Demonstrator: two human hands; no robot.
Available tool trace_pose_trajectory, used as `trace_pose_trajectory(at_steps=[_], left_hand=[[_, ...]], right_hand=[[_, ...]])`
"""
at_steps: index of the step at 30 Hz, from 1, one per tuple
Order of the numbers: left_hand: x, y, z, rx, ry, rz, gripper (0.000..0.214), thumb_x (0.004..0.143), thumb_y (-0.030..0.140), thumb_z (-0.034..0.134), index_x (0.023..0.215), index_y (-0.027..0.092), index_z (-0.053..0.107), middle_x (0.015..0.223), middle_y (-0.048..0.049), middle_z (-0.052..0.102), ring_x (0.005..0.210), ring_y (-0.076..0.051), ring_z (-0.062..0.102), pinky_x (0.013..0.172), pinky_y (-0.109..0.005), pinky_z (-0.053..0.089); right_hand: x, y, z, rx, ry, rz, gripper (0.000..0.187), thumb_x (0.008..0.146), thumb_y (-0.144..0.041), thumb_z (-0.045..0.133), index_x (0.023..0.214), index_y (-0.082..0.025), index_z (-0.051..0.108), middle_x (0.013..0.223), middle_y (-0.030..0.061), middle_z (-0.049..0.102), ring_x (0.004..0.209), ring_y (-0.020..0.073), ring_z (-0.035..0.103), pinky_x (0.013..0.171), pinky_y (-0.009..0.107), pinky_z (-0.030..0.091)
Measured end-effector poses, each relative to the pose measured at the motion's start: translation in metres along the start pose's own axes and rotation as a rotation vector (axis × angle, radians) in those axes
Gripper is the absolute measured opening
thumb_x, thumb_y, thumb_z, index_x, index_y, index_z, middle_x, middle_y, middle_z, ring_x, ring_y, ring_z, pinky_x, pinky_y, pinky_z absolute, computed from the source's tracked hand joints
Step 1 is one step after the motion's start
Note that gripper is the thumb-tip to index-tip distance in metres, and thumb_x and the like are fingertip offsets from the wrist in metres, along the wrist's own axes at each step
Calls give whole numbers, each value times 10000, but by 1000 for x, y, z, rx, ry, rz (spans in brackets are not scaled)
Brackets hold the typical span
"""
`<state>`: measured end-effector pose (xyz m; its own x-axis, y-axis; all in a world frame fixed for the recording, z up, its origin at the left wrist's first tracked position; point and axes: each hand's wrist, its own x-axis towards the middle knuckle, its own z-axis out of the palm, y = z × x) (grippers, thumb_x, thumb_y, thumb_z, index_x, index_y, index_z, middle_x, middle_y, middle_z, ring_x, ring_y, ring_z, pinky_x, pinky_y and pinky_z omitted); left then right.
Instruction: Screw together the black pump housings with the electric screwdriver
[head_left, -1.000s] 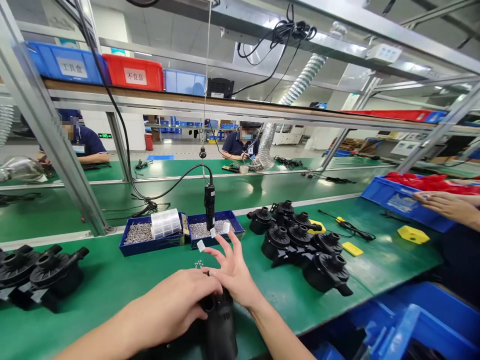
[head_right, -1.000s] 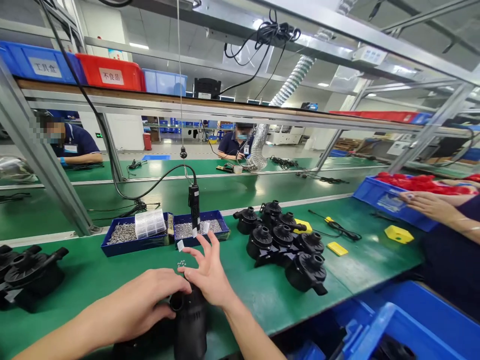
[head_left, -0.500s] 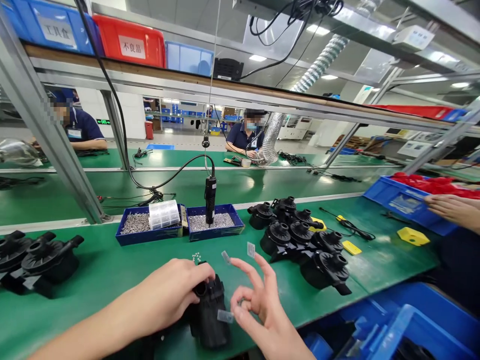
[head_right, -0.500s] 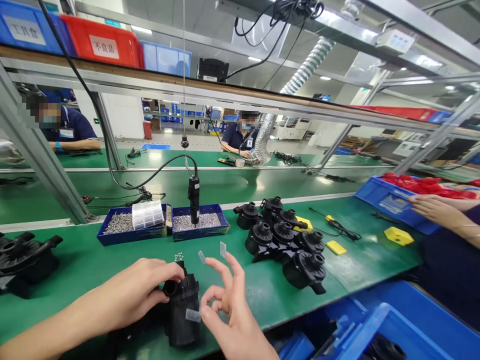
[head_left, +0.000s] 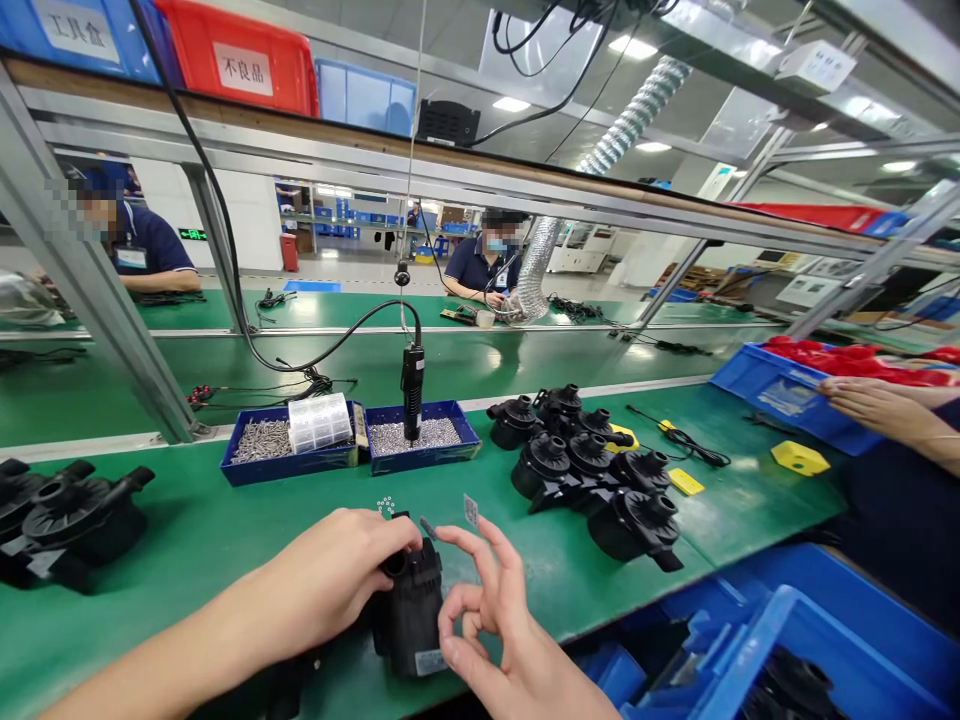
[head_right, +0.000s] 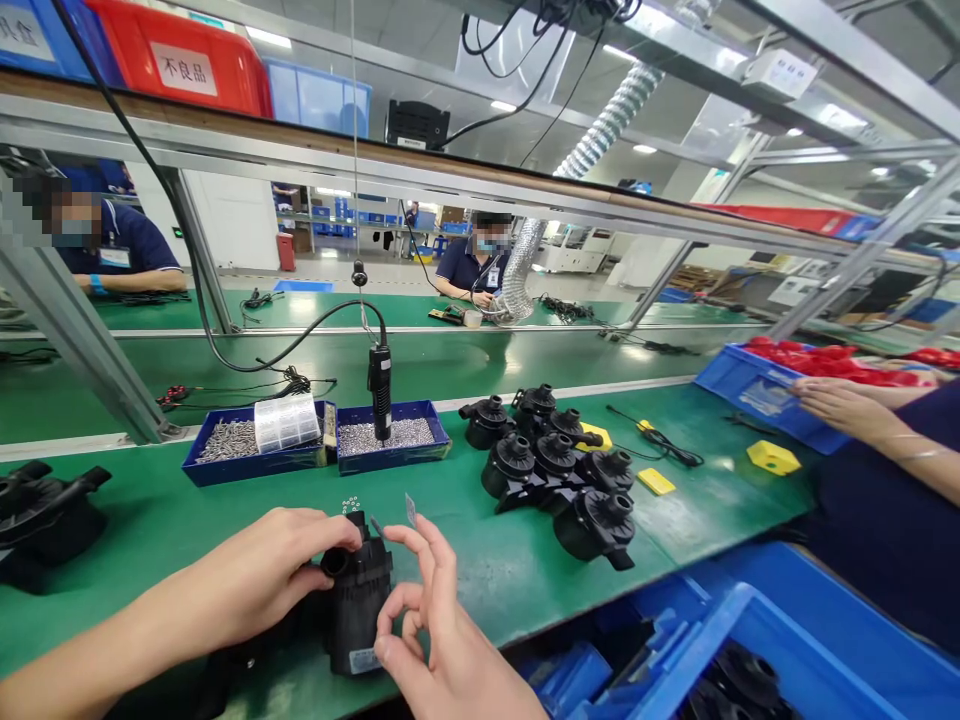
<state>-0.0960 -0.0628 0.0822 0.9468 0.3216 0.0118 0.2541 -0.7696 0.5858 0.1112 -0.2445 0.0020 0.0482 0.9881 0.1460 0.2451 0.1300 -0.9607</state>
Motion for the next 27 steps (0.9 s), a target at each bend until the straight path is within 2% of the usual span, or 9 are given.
trace_pose_trajectory(at_steps=[11, 16, 20, 24, 27], left_hand=[[0, 1, 0, 21, -7, 2, 330, 930, 84, 603, 1183, 293, 641, 1118, -53, 771, 1042, -282, 734, 870, -308, 518], [0, 1, 1, 40, -7, 14, 341, 926, 60, 615, 1184, 281, 641, 1104, -54, 769, 1026, -279, 738, 851, -306, 511], [0, 1, 1, 55, 1, 39, 355, 931, 37, 608, 1195, 273, 634, 1072, -50, 762, 993, -265, 744, 826, -300, 508], [0, 3, -1, 77, 4, 39, 339, 930, 30, 602, 1174, 264, 637, 1042, -47, 760, 958, -256, 747, 799, -296, 509], [0, 4, -2, 92, 1, 31, 330, 926, 30, 600, 1157, 263, 643, 1030, -43, 762, 943, -253, 749, 778, -292, 507]], right_hand=[[4, -2, 2, -17, 31, -8, 934, 1036, -191, 610, 1657, -552, 15, 1726, 175, 245, 843, 164, 677, 623, 320, 538], [3, 2, 4, -58, 54, -51, 942, 1023, -178, 604, 1671, -539, 23, 1726, 189, 284, 805, 158, 679, 622, 328, 559], [-2, 6, 9, -120, 84, -63, 987, 995, -189, 676, 1698, -506, 61, 1729, 198, 324, 770, 161, 681, 640, 357, 575], [-5, 9, 14, -72, 175, 21, 962, 991, -199, 675, 1686, -492, 78, 1724, 186, 329, 796, 164, 688, 677, 369, 571], [-4, 11, 12, -66, 227, 129, 1044, 920, -176, 711, 1675, -471, 52, 1699, 164, 326, 951, 206, 688, 790, 410, 582]])
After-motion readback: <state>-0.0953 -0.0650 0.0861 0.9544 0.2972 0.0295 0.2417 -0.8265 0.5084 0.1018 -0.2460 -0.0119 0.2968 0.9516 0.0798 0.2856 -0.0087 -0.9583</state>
